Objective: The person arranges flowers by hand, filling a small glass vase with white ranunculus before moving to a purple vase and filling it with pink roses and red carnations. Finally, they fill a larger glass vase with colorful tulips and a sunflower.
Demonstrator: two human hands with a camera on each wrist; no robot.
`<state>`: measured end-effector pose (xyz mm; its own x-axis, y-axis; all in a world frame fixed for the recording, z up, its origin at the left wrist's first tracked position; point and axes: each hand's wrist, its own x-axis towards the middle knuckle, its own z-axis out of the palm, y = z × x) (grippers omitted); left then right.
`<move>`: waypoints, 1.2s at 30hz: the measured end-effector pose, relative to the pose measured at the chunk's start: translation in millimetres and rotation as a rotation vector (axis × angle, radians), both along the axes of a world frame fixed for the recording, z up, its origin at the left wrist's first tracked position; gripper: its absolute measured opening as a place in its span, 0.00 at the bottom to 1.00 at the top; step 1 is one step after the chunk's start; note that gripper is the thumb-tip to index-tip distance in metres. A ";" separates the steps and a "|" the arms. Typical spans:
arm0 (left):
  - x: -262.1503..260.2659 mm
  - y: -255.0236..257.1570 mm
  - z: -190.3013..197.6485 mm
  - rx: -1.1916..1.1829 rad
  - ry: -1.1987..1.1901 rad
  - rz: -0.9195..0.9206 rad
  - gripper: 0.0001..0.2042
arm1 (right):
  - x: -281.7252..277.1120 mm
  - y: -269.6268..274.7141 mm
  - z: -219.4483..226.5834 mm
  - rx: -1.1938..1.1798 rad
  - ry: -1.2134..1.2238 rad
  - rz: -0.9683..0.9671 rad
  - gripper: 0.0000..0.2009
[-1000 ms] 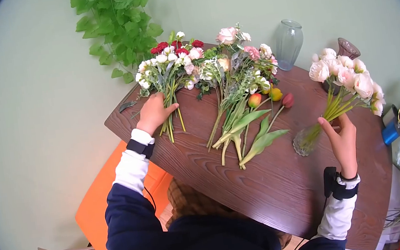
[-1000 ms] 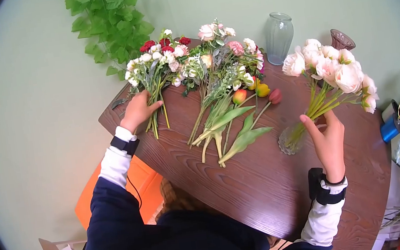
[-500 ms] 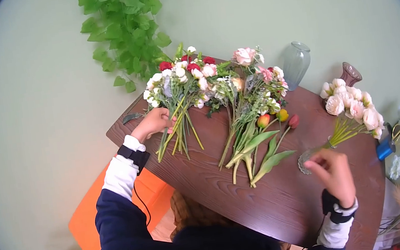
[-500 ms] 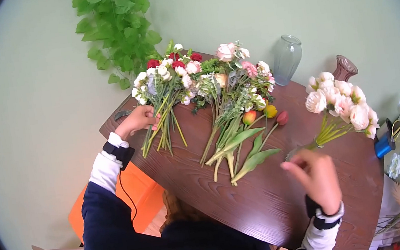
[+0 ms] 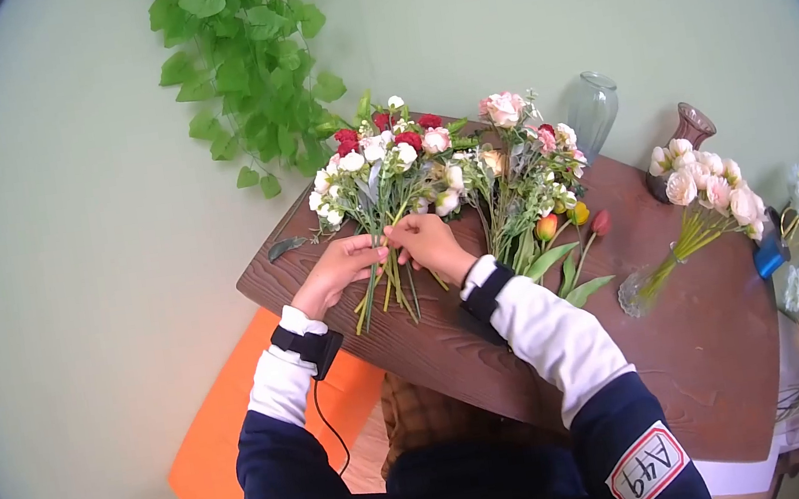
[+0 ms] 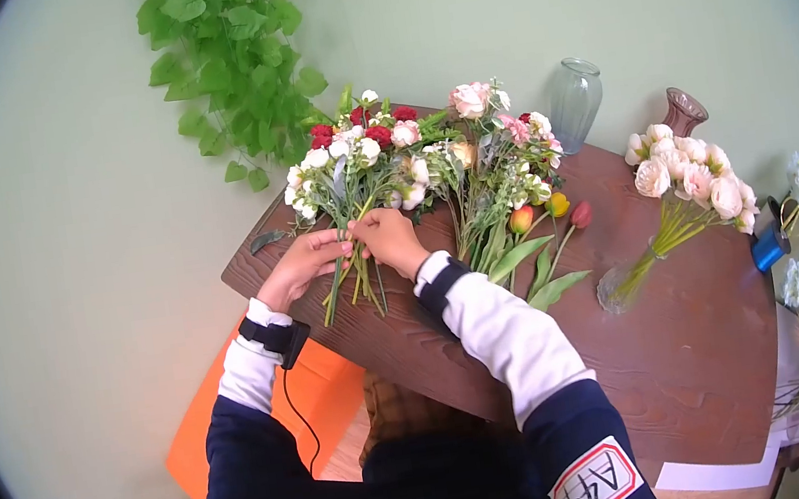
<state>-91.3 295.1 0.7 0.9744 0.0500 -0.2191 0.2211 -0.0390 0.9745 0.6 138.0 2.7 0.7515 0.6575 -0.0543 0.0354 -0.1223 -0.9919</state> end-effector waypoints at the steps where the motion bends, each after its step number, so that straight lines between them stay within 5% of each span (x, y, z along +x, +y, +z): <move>1: -1.2 -1.5 0.7 -0.012 -0.038 0.008 0.11 | 2.6 3.9 -5.1 0.023 -0.059 -0.068 0.11; 6: -3.5 -0.4 -0.8 0.111 -0.028 0.039 0.13 | 5.4 -13.6 7.9 0.250 -0.093 -0.298 0.09; 9: -2.3 6.4 -13.5 0.208 -0.049 0.054 0.14 | -8.9 -66.0 40.7 0.299 -0.224 -0.244 0.06; 14: 0.3 -10.8 -16.1 0.724 -0.279 0.179 0.31 | -46.7 -154.2 66.3 0.376 -0.416 -0.248 0.05; 16: 1.9 -23.6 -9.0 0.670 -0.213 0.159 0.36 | -62.4 -188.9 77.8 0.254 -0.552 -0.352 0.06; 18: 8.4 -36.2 -13.5 1.119 -0.471 0.335 0.37 | -71.8 -221.3 84.3 0.253 -0.622 -0.427 0.06; 20: 8.0 -74.0 17.0 1.056 -0.481 0.326 0.35 | -78.9 -253.2 88.1 0.235 -0.654 -0.537 0.06; 24: 30.2 -158.7 41.0 0.758 -0.973 0.180 0.29 | -83.9 -310.4 92.9 0.218 -0.771 -0.739 0.06; 29: 59.4 -279.7 42.0 0.305 -0.857 -0.262 0.32 | -69.3 -362.9 105.8 0.260 -0.857 -0.868 0.06; 33: 84.2 -342.0 14.7 0.287 -0.749 -0.365 0.41 | -47.7 -383.0 109.8 0.273 -0.868 -0.815 0.06; 36: 94.9 -361.4 20.3 0.152 -0.715 -0.390 0.38 | -35.2 -389.8 115.2 0.356 -0.853 -0.765 0.07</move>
<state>3.6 -66.3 21.0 0.8297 -0.3410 0.4419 -0.5067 -0.1278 0.8526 -34.6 -251.7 117.8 0.6595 -0.0979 0.7453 0.7354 -0.1218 -0.6666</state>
